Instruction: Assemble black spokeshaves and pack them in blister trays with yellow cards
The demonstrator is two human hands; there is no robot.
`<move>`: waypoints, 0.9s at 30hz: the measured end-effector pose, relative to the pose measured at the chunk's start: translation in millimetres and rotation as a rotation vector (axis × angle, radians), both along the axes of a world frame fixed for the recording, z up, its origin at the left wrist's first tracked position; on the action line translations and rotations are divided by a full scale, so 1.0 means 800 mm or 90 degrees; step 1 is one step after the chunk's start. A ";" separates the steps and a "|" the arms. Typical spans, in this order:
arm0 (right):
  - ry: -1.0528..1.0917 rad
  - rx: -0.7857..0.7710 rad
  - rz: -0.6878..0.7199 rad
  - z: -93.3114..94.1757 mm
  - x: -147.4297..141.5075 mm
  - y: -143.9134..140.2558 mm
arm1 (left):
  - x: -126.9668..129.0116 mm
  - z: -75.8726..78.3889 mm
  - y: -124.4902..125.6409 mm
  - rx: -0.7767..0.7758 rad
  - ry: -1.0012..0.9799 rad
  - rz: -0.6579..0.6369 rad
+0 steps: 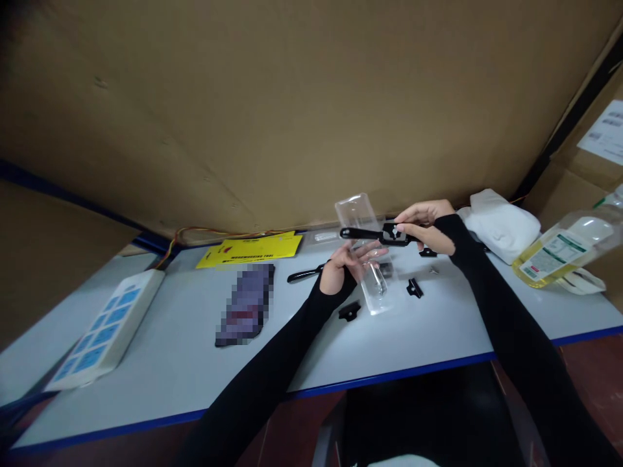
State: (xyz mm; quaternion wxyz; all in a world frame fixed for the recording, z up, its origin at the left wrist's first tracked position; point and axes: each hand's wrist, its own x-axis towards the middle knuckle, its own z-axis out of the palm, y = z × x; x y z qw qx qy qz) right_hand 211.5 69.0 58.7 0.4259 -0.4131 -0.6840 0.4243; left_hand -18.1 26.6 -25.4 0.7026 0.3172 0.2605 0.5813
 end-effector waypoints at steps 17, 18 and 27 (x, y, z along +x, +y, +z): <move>-0.367 0.043 0.409 0.010 -0.064 0.034 | -0.001 0.009 -0.021 -0.057 0.123 -0.234; -0.384 0.068 0.394 0.010 -0.067 0.033 | 0.000 0.010 -0.022 -0.063 0.134 -0.238; -0.390 0.374 0.182 -0.001 -0.052 0.028 | 0.006 0.009 -0.017 -0.013 0.090 -0.199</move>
